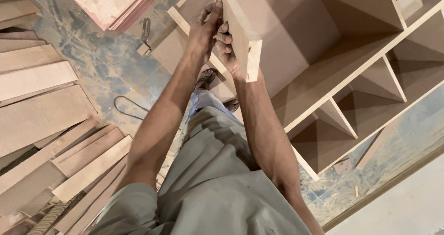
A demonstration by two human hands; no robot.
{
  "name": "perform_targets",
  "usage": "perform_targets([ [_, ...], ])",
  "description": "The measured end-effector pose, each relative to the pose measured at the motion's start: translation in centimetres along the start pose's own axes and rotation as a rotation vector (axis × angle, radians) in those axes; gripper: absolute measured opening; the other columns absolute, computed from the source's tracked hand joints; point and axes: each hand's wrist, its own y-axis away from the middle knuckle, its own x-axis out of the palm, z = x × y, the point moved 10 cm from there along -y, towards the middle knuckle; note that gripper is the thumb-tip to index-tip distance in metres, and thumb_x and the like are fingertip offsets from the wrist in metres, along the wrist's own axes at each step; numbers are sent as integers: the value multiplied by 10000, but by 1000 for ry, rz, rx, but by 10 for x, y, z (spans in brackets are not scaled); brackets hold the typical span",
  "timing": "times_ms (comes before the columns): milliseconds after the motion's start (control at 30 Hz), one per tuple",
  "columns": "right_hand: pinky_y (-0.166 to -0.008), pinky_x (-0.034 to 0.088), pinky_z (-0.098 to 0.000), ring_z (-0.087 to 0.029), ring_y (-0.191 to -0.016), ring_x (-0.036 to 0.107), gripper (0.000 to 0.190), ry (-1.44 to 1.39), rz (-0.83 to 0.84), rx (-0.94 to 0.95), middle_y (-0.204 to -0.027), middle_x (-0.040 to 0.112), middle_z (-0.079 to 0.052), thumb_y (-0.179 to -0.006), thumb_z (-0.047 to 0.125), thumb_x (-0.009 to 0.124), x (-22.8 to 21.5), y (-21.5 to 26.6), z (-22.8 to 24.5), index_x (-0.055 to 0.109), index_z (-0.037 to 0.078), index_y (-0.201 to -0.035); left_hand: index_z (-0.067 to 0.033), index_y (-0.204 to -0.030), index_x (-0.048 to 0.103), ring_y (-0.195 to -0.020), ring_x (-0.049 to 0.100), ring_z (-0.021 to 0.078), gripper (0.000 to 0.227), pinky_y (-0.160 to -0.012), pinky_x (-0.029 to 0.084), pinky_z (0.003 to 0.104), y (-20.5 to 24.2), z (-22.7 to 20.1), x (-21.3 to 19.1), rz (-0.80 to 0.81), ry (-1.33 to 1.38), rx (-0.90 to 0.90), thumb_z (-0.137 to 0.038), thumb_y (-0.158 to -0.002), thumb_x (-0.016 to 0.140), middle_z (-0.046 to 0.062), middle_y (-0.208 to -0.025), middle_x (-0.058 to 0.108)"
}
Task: The person assembles a wooden cabinet by marking, cutting, and fitting wooden planks. They use a pencil, circular saw, and hammer to secure the pieces together, working on a tiled floor in a workshop.
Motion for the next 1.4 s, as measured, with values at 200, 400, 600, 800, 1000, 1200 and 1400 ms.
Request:
perform_targets([
  [200, -494, 449, -208, -111, -677, 615, 248, 35, 34, -2, -938, 676, -97, -1062, 224, 574, -3, 1, 2, 604, -19, -1098, 5, -1323, 599, -712, 663, 164, 725, -613, 584, 332, -13, 8, -7, -2, -70, 21, -565, -892, 722, 99, -914, 694],
  [400, -337, 406, -232, -91, -431, 529, 450, 676, -328, -44, -650, 589, -2, -1058, 444, 532, -36, 43, -5, 652, 11, -1025, -102, -1401, 461, -708, 703, 241, 650, -631, 636, 379, -49, 44, -12, 16, -169, -321, -454, -901, 683, 154, -857, 657],
  [600, -606, 548, -294, -157, -659, 630, 445, 1324, -360, -222, -818, 634, -74, -1030, 357, 621, -39, 87, 44, 633, 51, -1353, -52, -1546, 367, -984, 725, 250, 753, -827, 615, 467, -67, 52, 10, 314, -873, -222, -202, -889, 702, 191, -1213, 714],
  [800, -1238, 311, -600, -426, -1527, 231, 996, 2513, -650, -615, -1632, 236, -253, -859, 386, 909, -49, 143, 190, 332, 87, -1614, -56, -1499, 371, -1224, 557, 373, 998, -1071, 450, 469, -69, 59, 34, 447, -1507, 133, -108, -616, 833, 226, -1356, 571],
  [1000, -1259, 138, -575, -393, -1540, 259, 1117, 2723, -591, -86, -1635, 307, -199, -694, 406, 920, -201, 135, 261, 344, 89, -1597, -9, -1515, 432, -1249, 524, 394, 763, -1010, 427, 542, -51, 153, 70, 878, -1859, 621, -98, -811, 712, 231, -1340, 569],
  [1200, -1071, 456, -491, -384, -1260, 564, 811, 2402, -580, 210, -1344, 615, -183, -726, 238, 824, -360, 171, 207, 552, 102, -1478, -104, -1444, 524, -1310, 509, 334, 727, -1074, 418, 486, -107, 274, 49, 1211, -1858, 439, -65, -746, 727, 148, -1357, 578],
  [1400, -981, 532, -449, -377, -1129, 653, 647, 2118, -486, 199, -1276, 674, -202, -790, 296, 768, -423, 129, 141, 660, 126, -1405, -192, -1292, 694, -1220, 590, 296, 495, -1028, 443, 479, -174, 354, -33, 1104, -2053, 227, -133, -804, 749, 116, -1288, 645],
])
